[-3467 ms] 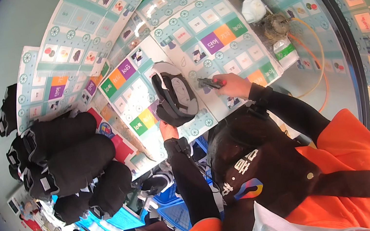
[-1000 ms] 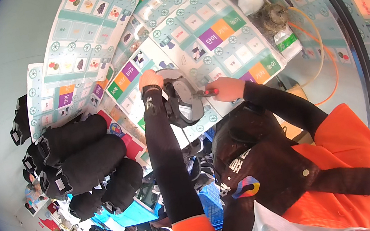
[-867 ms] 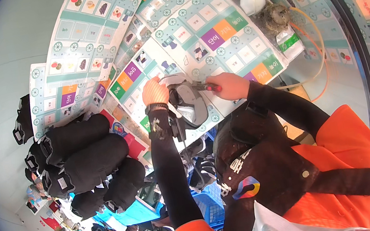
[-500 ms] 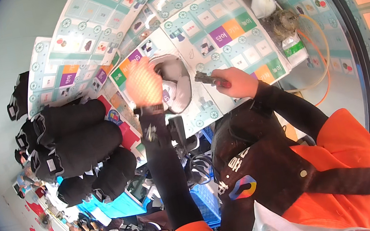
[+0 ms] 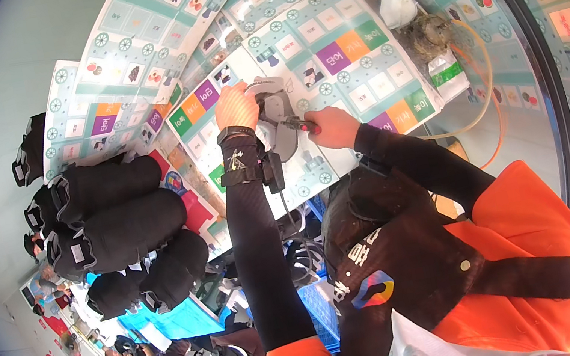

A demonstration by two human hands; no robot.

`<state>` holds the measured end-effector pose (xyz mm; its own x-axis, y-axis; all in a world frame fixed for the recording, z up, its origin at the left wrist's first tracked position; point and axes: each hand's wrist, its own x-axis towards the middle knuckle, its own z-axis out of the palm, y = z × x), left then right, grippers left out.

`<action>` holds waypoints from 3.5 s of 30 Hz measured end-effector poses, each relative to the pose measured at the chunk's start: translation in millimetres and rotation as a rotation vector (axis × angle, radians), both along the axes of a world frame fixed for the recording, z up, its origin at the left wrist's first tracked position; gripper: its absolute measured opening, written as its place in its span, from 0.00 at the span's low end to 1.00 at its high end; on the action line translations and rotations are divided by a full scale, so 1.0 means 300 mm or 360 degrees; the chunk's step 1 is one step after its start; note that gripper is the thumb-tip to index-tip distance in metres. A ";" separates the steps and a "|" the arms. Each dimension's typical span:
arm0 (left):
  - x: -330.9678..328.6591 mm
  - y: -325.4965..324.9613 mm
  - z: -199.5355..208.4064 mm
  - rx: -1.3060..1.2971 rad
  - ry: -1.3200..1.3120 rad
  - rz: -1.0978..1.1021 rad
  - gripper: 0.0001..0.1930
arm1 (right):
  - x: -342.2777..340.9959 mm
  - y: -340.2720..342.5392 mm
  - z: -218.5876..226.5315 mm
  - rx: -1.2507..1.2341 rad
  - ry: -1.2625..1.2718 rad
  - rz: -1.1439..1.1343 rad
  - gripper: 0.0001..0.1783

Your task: The person trims excess material from the top edge of a shoe upper using a small knife, then sets the upper onto a stack of similar uppers in a blue bin.

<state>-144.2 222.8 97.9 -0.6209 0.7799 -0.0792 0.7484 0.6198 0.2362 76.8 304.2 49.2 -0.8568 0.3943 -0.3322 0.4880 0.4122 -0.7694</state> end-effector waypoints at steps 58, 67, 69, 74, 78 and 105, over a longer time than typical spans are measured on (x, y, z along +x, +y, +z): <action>0.310 -0.347 -0.067 0.0671 0.0040 0.0585 0.19 | 0.022 0.080 -0.125 -0.0775 -0.0222 0.0144 0.11; 0.332 -0.340 -0.045 0.0789 0.0079 0.0630 0.16 | 0.034 0.126 -0.175 -0.0772 -0.0265 0.0178 0.12; 0.340 -0.341 -0.037 0.0809 0.0050 0.0660 0.14 | 0.036 0.119 -0.172 -0.0795 -0.0288 0.0145 0.11; 0.375 -0.335 -0.022 0.0899 0.0048 0.0745 0.12 | 0.048 0.113 -0.144 -0.0815 -0.0276 0.0209 0.11; 0.388 -0.340 -0.031 0.0912 0.0088 0.0773 0.12 | 0.041 0.123 -0.156 -0.0876 -0.0276 0.0258 0.10; 0.385 -0.416 -0.012 0.0879 -0.0143 0.0562 0.19 | 0.054 0.097 -0.216 -0.0713 -0.0199 0.0168 0.15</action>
